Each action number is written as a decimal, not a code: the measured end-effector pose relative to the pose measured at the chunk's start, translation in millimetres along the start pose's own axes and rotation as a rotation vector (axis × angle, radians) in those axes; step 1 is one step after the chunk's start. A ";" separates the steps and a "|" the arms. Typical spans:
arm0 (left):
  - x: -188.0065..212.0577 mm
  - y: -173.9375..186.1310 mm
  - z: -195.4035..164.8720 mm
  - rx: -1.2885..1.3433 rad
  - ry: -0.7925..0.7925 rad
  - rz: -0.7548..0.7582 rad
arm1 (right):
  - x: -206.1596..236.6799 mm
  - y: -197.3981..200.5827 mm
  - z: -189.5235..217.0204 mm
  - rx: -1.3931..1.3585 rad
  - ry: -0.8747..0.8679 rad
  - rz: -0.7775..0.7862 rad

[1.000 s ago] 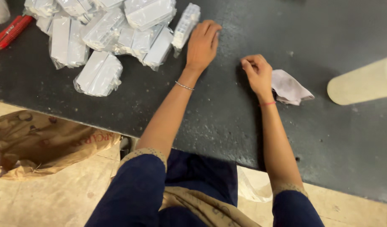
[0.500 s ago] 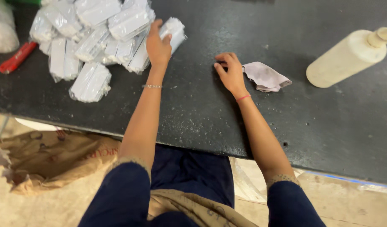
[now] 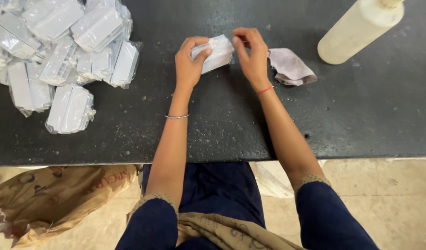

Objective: The person wipes several small white plastic trays with a cloth, then picks up a wrapped tray, removes the plastic wrap, and places the unwrapped tray on the table. The person repeats the unwrapping and placement for another tray.

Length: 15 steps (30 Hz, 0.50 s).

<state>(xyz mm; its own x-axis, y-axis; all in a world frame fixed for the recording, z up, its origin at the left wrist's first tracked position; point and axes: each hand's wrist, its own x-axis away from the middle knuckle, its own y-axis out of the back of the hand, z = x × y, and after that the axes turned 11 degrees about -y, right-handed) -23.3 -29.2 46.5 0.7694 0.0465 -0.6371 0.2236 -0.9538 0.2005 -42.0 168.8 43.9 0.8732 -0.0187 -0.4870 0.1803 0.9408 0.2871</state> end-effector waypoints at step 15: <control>9.4 6.1 -11.4 -0.005 -0.085 0.093 | 7.9 -4.1 27.0 0.271 0.115 0.150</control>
<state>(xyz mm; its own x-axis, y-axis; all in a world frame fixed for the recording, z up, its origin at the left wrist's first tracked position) -7.9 -31.2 50.2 0.7337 -0.0673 -0.6761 0.1571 -0.9513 0.2652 -23.6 155.7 61.2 0.8449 0.1661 -0.5084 0.1810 0.8057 0.5640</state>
